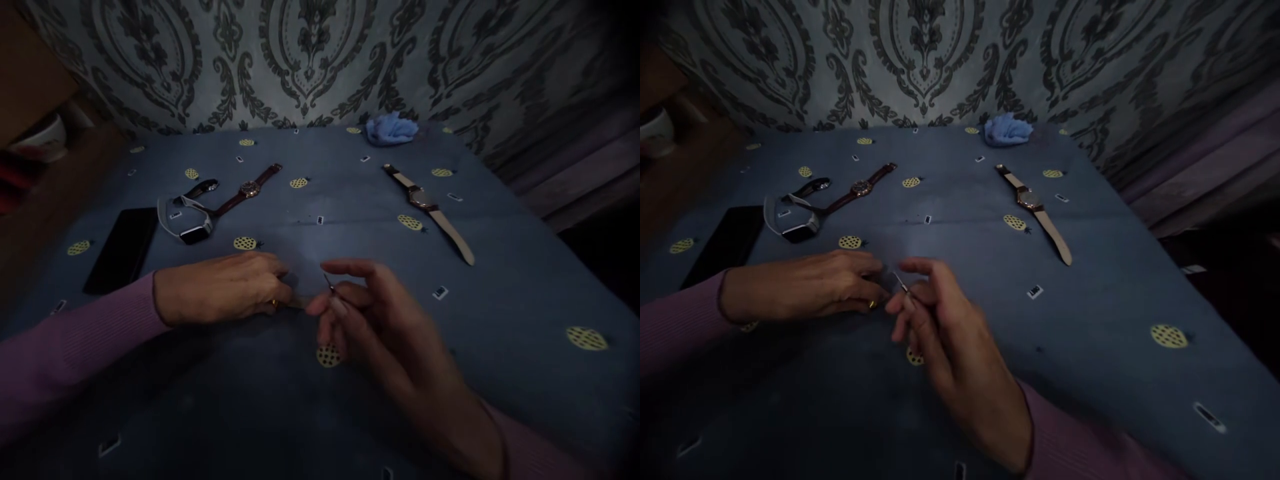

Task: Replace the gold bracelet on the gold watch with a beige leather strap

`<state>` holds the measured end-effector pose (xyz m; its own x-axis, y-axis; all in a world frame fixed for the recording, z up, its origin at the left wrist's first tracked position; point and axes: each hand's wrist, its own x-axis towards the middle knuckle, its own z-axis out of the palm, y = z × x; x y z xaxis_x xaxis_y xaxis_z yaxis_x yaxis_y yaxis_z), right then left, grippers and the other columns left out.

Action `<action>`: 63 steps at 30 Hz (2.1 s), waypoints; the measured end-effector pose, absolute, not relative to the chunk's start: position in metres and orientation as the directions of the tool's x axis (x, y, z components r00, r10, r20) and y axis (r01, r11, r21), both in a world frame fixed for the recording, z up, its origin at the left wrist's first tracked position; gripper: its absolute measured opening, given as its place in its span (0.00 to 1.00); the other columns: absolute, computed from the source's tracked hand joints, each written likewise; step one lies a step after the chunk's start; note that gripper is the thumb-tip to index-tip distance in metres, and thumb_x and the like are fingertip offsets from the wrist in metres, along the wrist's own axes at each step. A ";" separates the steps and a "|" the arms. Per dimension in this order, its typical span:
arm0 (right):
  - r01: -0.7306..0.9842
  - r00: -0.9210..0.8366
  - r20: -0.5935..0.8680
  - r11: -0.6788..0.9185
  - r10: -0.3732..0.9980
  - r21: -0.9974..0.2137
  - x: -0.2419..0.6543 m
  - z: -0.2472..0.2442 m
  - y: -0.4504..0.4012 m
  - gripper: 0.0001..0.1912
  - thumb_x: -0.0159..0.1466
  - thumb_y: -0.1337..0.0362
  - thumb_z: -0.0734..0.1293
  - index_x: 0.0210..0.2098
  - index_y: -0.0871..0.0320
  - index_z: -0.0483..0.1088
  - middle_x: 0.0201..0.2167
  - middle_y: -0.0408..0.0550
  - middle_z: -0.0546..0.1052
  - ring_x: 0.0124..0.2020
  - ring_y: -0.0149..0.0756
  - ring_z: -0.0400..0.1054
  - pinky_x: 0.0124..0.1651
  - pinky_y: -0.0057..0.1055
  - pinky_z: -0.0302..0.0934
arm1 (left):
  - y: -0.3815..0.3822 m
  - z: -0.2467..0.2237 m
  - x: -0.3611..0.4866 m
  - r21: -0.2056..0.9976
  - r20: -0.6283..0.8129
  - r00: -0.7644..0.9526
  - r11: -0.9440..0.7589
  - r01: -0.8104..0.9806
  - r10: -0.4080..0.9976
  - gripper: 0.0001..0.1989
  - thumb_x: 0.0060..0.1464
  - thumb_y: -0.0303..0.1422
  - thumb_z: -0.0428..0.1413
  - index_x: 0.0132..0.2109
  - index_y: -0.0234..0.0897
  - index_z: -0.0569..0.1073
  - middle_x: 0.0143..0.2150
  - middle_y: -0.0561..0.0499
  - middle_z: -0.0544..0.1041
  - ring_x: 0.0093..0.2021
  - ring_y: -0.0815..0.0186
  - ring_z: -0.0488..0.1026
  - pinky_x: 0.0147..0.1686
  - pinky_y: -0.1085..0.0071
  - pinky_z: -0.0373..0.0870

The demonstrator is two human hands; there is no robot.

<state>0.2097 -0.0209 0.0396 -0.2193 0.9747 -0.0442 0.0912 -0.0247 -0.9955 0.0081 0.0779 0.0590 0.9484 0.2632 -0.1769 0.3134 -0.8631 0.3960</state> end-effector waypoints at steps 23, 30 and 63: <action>0.476 -0.444 0.250 0.463 0.861 -0.748 0.227 -0.005 0.009 0.07 0.69 0.67 0.60 0.37 0.58 0.68 0.23 0.40 0.71 0.21 0.26 0.65 0.26 0.23 0.59 | 0.076 0.058 0.009 0.396 -0.177 0.946 -0.861 0.320 0.270 0.06 0.58 0.22 0.55 0.39 0.34 0.74 0.36 0.50 0.71 0.34 0.67 0.68 0.37 0.71 0.64; 0.428 -0.563 0.132 0.424 0.816 -0.798 0.235 0.002 0.015 0.05 0.69 0.68 0.57 0.41 0.57 0.64 0.26 0.41 0.72 0.24 0.29 0.66 0.28 0.25 0.61 | 0.075 0.057 0.007 0.408 -0.186 0.939 -0.847 0.340 0.288 0.04 0.59 0.23 0.55 0.37 0.33 0.73 0.36 0.50 0.70 0.37 0.65 0.68 0.41 0.69 0.64; 0.383 -0.650 0.215 0.559 0.729 -0.735 0.232 -0.004 0.022 0.12 0.69 0.70 0.59 0.36 0.59 0.74 0.32 0.48 0.80 0.31 0.34 0.75 0.36 0.30 0.67 | 0.075 0.057 0.008 0.484 -0.223 0.921 -0.784 0.389 0.319 0.05 0.63 0.25 0.52 0.39 0.35 0.72 0.37 0.51 0.70 0.39 0.66 0.68 0.39 0.71 0.63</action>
